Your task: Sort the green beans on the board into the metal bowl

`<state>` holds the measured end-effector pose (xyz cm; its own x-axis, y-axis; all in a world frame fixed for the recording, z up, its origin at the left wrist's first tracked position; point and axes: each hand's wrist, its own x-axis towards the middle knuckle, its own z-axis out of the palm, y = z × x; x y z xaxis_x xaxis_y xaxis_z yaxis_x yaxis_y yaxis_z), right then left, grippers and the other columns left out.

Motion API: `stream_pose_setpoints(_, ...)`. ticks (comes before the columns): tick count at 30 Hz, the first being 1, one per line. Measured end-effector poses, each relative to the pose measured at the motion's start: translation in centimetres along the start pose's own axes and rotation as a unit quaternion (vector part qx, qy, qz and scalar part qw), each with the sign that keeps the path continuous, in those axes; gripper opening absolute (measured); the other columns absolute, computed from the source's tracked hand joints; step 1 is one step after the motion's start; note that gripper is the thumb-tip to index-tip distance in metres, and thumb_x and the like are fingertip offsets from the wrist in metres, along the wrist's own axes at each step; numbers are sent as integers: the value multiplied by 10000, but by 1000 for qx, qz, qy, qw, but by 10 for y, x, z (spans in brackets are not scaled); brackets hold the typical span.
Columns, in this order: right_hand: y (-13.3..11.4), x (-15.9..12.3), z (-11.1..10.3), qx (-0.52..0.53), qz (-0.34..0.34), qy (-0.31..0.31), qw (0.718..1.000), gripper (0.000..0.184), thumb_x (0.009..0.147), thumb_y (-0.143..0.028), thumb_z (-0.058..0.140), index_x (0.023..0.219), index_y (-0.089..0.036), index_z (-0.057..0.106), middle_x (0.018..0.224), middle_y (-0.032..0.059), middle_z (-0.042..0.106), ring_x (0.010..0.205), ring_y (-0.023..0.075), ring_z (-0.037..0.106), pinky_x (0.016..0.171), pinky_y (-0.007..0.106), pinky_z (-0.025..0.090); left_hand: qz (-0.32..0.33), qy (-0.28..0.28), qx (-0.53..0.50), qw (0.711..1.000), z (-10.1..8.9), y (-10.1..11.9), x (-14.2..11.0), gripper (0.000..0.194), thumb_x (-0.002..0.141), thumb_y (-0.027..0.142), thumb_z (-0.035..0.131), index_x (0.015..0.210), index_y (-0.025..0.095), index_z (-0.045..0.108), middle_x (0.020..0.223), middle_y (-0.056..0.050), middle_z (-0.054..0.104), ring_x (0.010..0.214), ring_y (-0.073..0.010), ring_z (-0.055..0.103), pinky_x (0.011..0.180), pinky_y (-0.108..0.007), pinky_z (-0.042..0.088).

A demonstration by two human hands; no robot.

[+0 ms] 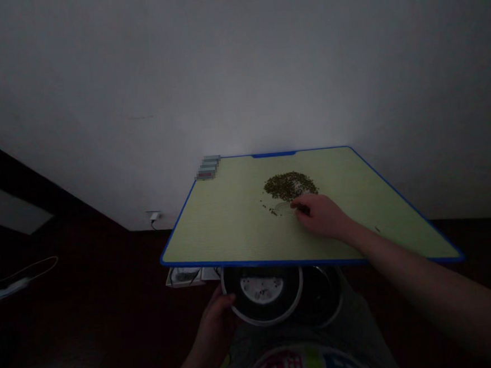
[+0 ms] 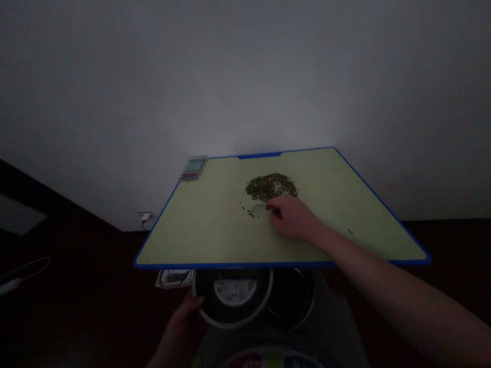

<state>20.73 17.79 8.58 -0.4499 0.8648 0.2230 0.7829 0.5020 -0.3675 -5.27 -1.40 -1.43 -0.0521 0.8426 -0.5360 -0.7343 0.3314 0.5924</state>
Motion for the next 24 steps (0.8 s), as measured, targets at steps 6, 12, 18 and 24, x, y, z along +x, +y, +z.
stream_pose_setpoints(6, -9, -6, -2, 9, -21, -10, 1000, 270, 770, -138, 532, 949, -146, 735, 885, 90, 730, 776, 193, 635, 728, 291, 451, 1, 8, 7, 1000, 3, 1, 0, 674, 712, 105, 668, 1367, 175, 527, 1041, -99, 804, 1021, -329, 730, 924, -457, 557)
stream_pose_setpoints(12, -9, -5, 2, -12, 8, -18, 1000, 287, 781, -141, 524, 973, -144, 737, 843, 81, 723, 754, 190, 629, 718, 287, 437, 5, 3, -11, 1000, 8, 1, -1, 733, 693, 88, 675, 1397, 180, 495, 1033, -93, 806, 1027, -327, 729, 941, -459, 549)
stream_pose_setpoints(18, -10, -4, 4, -1, 2, -15, 1000, 270, 789, -139, 525, 959, -147, 736, 807, 67, 714, 715, 178, 615, 696, 278, 425, 2, 6, -14, 1000, 3, 0, 0, 740, 718, 86, 664, 1423, 195, 465, 1058, -94, 800, 1022, -324, 731, 942, -458, 549)
stream_pose_setpoints(24, -22, -3, 13, 11, -14, -8, 1000, 246, 792, -135, 520, 932, -144, 722, 835, 84, 716, 747, 184, 616, 714, 285, 426, 3, 6, -2, 1000, 2, 0, -1, 727, 721, 89, 666, 1415, 181, 473, 1043, -105, 803, 1033, -332, 726, 943, -471, 549)
